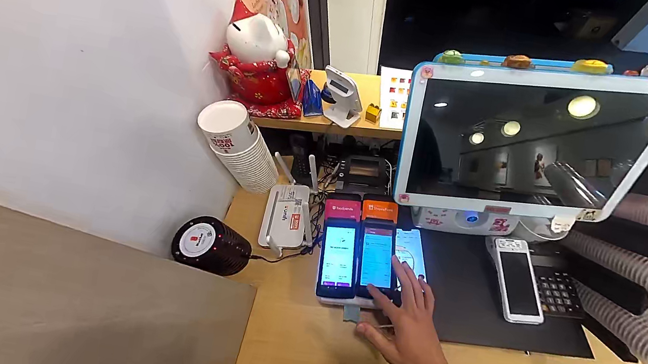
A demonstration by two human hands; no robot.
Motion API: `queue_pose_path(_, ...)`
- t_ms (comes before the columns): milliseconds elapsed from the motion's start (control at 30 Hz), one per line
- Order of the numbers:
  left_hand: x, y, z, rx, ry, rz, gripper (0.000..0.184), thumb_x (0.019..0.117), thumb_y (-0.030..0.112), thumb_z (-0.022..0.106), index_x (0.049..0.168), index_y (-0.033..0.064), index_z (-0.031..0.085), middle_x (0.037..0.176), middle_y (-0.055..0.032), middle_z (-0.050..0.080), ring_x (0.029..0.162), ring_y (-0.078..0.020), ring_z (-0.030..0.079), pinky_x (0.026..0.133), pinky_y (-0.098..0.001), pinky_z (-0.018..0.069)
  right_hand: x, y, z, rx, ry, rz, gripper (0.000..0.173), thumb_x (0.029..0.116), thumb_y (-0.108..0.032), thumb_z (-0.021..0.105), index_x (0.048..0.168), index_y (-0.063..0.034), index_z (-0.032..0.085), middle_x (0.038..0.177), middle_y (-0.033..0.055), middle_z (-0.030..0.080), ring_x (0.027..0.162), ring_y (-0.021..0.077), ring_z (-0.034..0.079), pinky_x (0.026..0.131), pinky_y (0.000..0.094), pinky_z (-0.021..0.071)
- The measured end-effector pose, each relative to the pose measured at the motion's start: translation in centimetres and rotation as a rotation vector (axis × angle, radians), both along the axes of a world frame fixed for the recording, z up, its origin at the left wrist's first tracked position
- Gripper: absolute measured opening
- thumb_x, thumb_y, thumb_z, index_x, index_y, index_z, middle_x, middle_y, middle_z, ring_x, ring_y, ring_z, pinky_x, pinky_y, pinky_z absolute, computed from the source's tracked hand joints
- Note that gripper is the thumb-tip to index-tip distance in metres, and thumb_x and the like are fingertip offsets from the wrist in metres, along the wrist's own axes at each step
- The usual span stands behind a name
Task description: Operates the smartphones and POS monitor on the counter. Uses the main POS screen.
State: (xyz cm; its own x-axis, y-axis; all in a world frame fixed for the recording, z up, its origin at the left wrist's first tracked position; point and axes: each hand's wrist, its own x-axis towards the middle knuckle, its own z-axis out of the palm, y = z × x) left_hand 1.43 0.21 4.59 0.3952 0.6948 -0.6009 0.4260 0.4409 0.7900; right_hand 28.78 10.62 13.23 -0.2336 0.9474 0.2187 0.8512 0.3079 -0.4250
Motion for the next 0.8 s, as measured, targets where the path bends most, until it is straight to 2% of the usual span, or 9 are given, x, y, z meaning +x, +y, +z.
queue_pose_path(67,1.5,1.0,0.9,0.203,0.1,0.394,0.039,0.1058,0.023,0.046,0.087,-0.0028,0.069,0.071,-0.0067,0.062,0.067,-0.015,0.061,0.069,-0.0377,0.0539,0.3,0.7,0.1,0.021,0.066,-0.017,0.071,0.0909,-0.081,0.043,0.143,-0.0362,0.06,0.167,0.0143,0.029,0.155,0.0314,0.025,0.121,0.0635,0.0232)
queue_pose_path(133,3.1,3.4,0.2,0.456,0.394,0.651,0.031,0.1022,0.023,0.054,0.093,-0.0032,0.069,0.09,-0.0178,0.065,0.088,-0.0306,0.065,0.081,-0.0511,0.0548,0.4,1.9,0.1,0.038,0.115,-0.059,0.076,0.0897,-0.082,0.045,0.147,-0.034,0.056,0.167,0.0172,0.029,0.152,0.0341,0.031,0.119,0.0633,0.0268)
queue_pose_path(200,4.0,5.9,-2.3,0.647,0.565,0.66,0.034,0.0975,0.023,0.057,0.119,-0.0022,0.065,0.129,-0.0291,0.057,0.124,-0.0483,0.053,0.102,-0.0645,0.0446,0.3,3.3,0.2,0.043,0.126,-0.102,0.082,0.0876,-0.084,0.045,0.15,-0.0315,0.054,0.166,0.0197,0.027,0.147,0.0376,0.037,0.116,0.0623,0.03)
queue_pose_path(267,4.8,7.9,-6.0,0.772,0.761,0.562,0.053,0.0968,0.034,0.047,0.139,0.0026,0.057,0.152,-0.0293,0.041,0.142,-0.0502,0.037,0.113,-0.0662,0.0321,0.1,4.9,0.3,0.034,0.108,-0.137,0.087,0.0841,-0.088,0.044,0.152,-0.0341,0.05,0.168,0.0198,0.024,0.147,0.039,0.036,0.117,0.0614,0.0298)
queue_pose_path(300,5.1,8.4,-7.5,0.814,0.871,0.507,0.059,0.0995,0.04,0.039,0.143,0.0035,0.054,0.156,-0.0289,0.038,0.146,-0.0488,0.033,0.117,-0.0646,0.0268,-0.1,5.6,0.5,0.039,0.096,-0.141,0.089,0.0826,-0.09,0.043,0.154,-0.0363,0.047,0.168,0.0203,0.022,0.148,0.0396,0.035,0.117,0.0615,0.0295)
queue_pose_path(367,5.3,9.0,-8.6,0.856,1.004,0.453,0.061,0.1017,0.041,0.03,0.144,0.005,0.054,0.157,-0.0274,0.039,0.147,-0.0457,0.034,0.119,-0.0623,0.0242,-0.5,7.0,0.7,0.062,0.076,-0.135,0.089,0.0801,-0.093,0.042,0.153,-0.0407,0.047,0.167,0.0218,0.023,0.149,0.0399,0.033,0.117,0.0625,0.0281)
queue_pose_path(633,5.0,9.1,-8.6,0.852,1.032,0.46,0.058,0.0993,0.043,0.033,0.143,0.0117,0.057,0.156,-0.0244,0.042,0.146,-0.0423,0.037,0.119,-0.0599,0.0266,-0.9,9.1,-0.2,0.042,0.024,-0.086,0.086,0.0759,-0.097,0.039,0.147,-0.0488,0.05,0.168,0.0199,0.022,0.155,0.0376,0.021,0.118,0.07,0.0193)
queue_pose_path(733,5.2,9.1,-8.5,0.849,1.036,0.456,0.058,0.0988,0.042,0.034,0.143,0.0121,0.056,0.155,-0.0247,0.042,0.145,-0.0422,0.038,0.118,-0.0607,0.0273,-0.2,8.9,0.5,0.067,0.091,-0.115,0.087,0.0781,-0.094,0.041,0.15,-0.0457,0.049,0.168,0.0218,0.022,0.153,0.0421,0.024,0.117,0.0707,0.0202)
queue_pose_path(800,5.2,9.1,-8.4,0.84,1.045,0.453,0.058,0.0981,0.042,0.034,0.143,0.0124,0.056,0.155,-0.0243,0.043,0.145,-0.0423,0.039,0.118,-0.0601,0.0272,0.7,8.4,0.1,0.124,0.173,-0.172,0.088,0.0808,-0.091,0.043,0.15,-0.0377,0.052,0.165,0.0238,0.027,0.148,0.0452,0.031,0.114,0.0698,0.0267)
